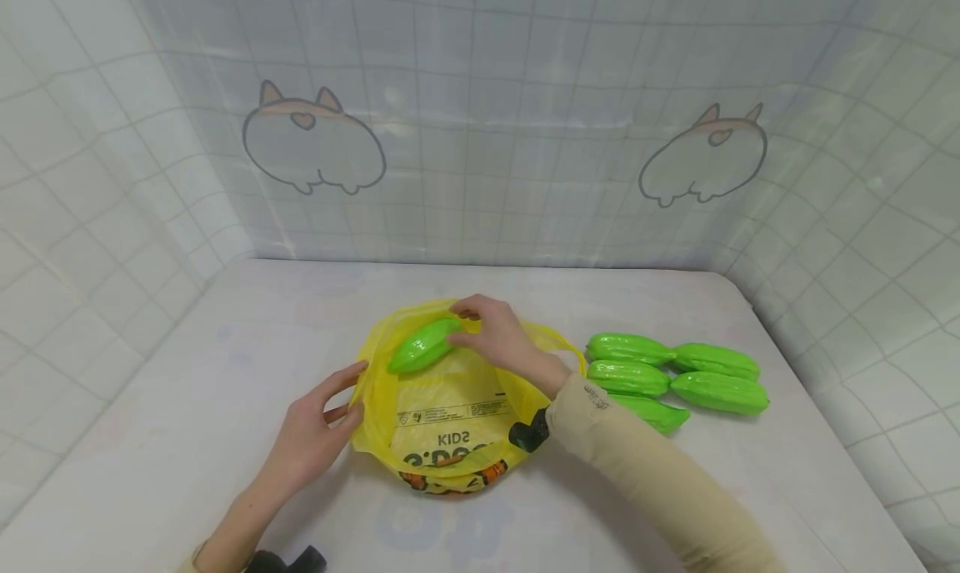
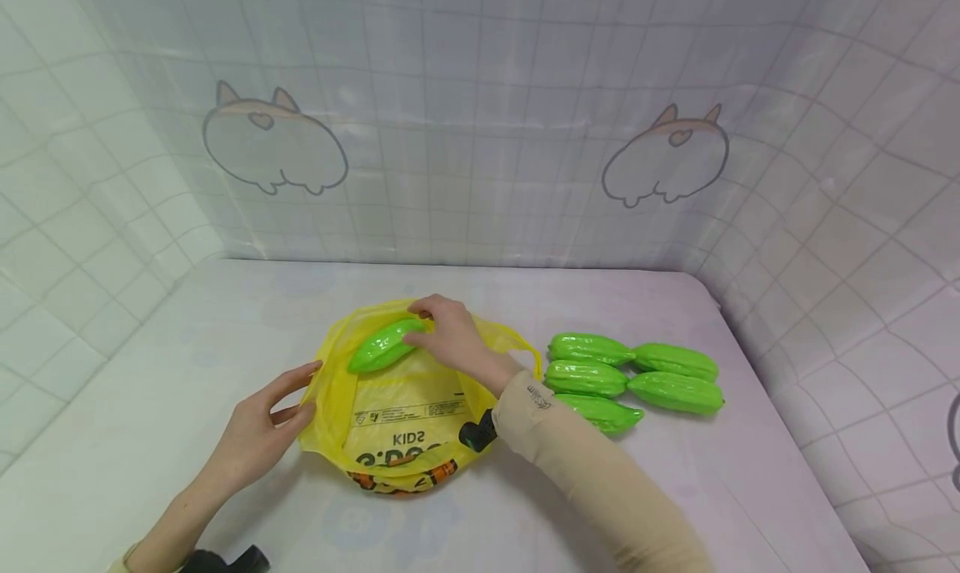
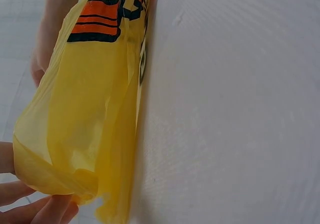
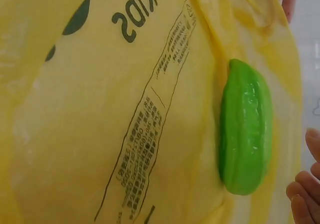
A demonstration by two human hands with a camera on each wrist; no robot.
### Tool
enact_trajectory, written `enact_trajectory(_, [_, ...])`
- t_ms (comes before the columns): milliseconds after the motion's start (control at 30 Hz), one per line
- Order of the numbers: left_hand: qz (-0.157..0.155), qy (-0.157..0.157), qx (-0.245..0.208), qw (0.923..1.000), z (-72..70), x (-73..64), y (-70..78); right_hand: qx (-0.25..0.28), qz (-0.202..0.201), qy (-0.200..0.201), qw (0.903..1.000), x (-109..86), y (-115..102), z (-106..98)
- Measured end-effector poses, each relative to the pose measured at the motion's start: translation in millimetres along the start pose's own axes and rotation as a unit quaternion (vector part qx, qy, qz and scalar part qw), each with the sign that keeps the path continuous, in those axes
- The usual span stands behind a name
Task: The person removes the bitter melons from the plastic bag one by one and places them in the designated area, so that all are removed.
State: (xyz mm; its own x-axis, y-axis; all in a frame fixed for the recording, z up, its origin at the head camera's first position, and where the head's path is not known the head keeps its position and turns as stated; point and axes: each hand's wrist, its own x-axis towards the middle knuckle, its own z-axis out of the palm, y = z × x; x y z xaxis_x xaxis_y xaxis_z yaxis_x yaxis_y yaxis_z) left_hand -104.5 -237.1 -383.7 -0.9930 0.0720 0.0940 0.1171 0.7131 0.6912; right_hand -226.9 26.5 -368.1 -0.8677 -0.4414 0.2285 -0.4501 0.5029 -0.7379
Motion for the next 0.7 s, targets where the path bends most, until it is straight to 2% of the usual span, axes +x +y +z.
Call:
enact_trajectory(533, [-0.001, -0.002, -0.001, 1.0, 0.4, 1.5, -2.6, -0.047, 0.051, -0.031, 0.9971, 18.6, 9, 16])
enact_trajectory(700, [-0.005, -0.004, 0.003, 1.0, -0.3, 2.2, -2.7, -0.052, 0.055, -0.036, 0.9965, 22.2, 13, 19])
